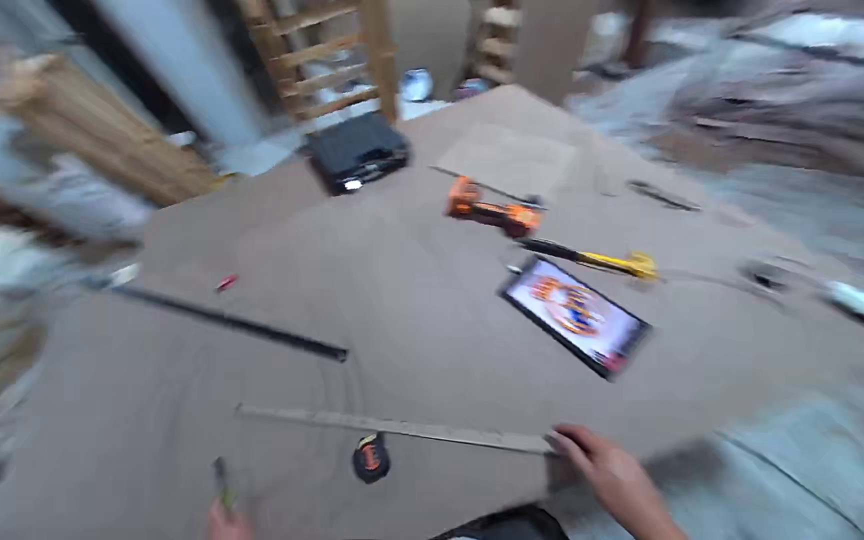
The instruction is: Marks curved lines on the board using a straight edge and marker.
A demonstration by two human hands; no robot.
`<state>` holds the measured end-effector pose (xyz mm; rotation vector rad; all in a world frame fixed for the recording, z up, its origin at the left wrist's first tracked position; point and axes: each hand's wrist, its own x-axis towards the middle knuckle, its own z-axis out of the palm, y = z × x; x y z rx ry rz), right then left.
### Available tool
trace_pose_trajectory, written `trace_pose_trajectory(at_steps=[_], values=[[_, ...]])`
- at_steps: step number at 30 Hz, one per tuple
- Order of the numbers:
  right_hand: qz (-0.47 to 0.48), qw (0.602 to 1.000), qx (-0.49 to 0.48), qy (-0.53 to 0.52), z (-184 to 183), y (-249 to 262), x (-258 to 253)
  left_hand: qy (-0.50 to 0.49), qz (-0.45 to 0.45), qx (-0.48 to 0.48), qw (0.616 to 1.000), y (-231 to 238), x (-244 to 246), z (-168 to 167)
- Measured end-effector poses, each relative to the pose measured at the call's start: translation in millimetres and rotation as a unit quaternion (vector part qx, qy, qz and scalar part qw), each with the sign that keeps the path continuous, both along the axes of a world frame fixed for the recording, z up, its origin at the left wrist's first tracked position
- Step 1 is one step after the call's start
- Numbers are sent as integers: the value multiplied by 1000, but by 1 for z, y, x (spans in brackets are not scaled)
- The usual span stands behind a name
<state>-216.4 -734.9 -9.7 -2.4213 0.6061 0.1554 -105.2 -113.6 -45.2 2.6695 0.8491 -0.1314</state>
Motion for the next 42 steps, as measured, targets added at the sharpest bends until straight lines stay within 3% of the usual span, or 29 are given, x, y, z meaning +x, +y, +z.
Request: trace_pose_trajectory(at_steps=[3,7,13,19,24,27,30,34,38,42], values=[[92,994,55,20,1,-31,24,61,73,-22,995,-76,-25,19],[230,969,69,54,-8,-28,56,53,66,-22,996,-151,-29,20],[378,925,14,40,-26,21,79,62,-31,-166,984,-187,-49,32],[376,927,-4,-12,-21,80,101,-2,23,-233,972,-143,-115,34],[372,927,-18,-51,-26,135,102,-15,88,-224,971,-55,-165,33],[349,935,-26,-60,-14,179,103,-19,95,-201,975,6,-168,32],[334,938,-42,-77,-8,220,111,-3,80,-177,981,56,-143,37],[341,935,-34,-92,2,268,145,-13,26,-153,988,87,-74,46],[406,910,-56,-59,3,321,232,11,-41,-152,987,81,16,51],[436,894,-100,-31,-41,356,342,-16,-110,-144,983,56,97,58]])
